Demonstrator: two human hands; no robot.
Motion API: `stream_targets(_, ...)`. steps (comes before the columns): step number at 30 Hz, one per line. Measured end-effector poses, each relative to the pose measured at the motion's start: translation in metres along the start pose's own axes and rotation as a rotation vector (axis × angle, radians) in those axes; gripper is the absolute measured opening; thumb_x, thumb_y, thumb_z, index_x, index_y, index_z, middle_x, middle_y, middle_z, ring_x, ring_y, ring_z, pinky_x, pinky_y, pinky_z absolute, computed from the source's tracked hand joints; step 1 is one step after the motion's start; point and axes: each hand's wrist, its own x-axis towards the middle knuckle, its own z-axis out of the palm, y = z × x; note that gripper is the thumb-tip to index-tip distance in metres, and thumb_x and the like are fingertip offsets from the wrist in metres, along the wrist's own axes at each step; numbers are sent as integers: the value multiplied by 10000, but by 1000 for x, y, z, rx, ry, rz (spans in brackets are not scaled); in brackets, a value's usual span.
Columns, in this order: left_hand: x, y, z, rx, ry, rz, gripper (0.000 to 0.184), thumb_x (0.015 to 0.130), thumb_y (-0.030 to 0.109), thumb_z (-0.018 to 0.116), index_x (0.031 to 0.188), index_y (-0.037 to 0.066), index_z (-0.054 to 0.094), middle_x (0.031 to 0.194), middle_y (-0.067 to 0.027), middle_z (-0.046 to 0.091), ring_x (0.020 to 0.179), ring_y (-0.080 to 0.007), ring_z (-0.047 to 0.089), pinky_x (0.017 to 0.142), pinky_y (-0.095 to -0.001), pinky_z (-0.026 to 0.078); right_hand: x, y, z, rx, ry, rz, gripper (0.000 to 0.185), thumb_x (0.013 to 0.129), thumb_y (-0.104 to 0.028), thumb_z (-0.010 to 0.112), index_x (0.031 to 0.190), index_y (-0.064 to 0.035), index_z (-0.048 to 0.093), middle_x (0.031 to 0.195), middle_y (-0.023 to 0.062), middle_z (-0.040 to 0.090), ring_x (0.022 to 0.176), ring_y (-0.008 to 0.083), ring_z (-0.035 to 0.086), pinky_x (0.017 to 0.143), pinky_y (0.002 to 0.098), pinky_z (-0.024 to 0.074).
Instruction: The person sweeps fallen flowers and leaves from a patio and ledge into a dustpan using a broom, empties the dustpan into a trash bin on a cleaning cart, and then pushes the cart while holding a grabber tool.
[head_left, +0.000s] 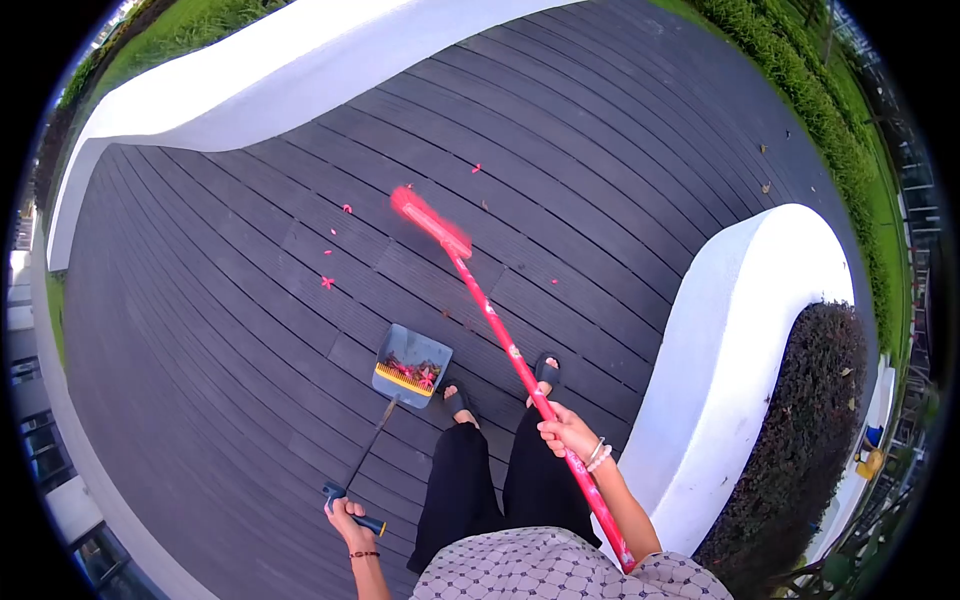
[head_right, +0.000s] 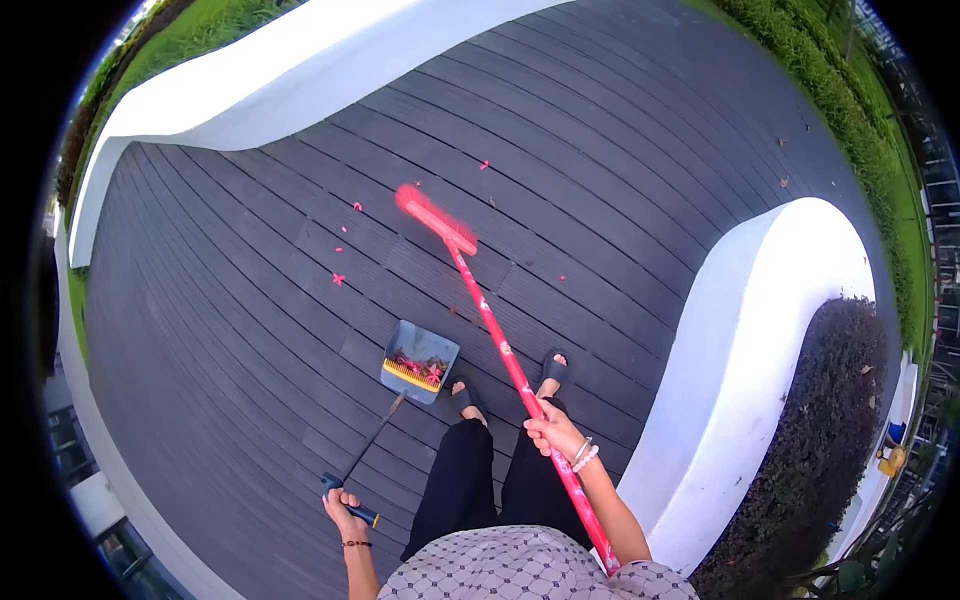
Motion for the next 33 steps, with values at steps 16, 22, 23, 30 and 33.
stream_targets(16,49,39,33,70,-196,3,359,757,-32,445,1074,60,305,655,-33,405,471,-83,363,395,-226,333,50,37,-36,-49,367,196,233,773,31,434,913,-126,335,527,-14,361,354,71,338,314,224,306)
stream_targets(22,61,43,113,130,-276,6,348,740,-36,455,1040,26,292,585,-31,387,400,-99,357,360,-246,326,7,55,76,-95,-65,412,378,813,-18,446,1169,-87,340,604,-18,368,399,40,326,344,193,268)
stream_targets(23,62,45,116,128,-278,8,348,740,-36,455,1040,26,292,585,-31,387,400,-99,357,360,-246,326,0,51,82,-66,-123,410,374,821,-24,443,1177,-89,346,602,-25,363,397,33,315,343,187,251)
stream_targets(30,51,42,97,172,-268,2,382,754,-30,450,1096,10,284,610,-23,376,440,-85,340,389,-243,328,-53,37,115,-174,-92,293,386,821,-23,463,1186,-96,362,594,-31,346,383,30,300,334,191,245)
stream_targets(33,54,45,76,109,-246,22,349,742,-42,447,1061,18,316,586,-23,382,410,-92,354,370,-244,318,-51,14,94,-161,9,222,381,813,-17,466,1174,-94,367,584,-29,353,379,35,310,329,196,258)
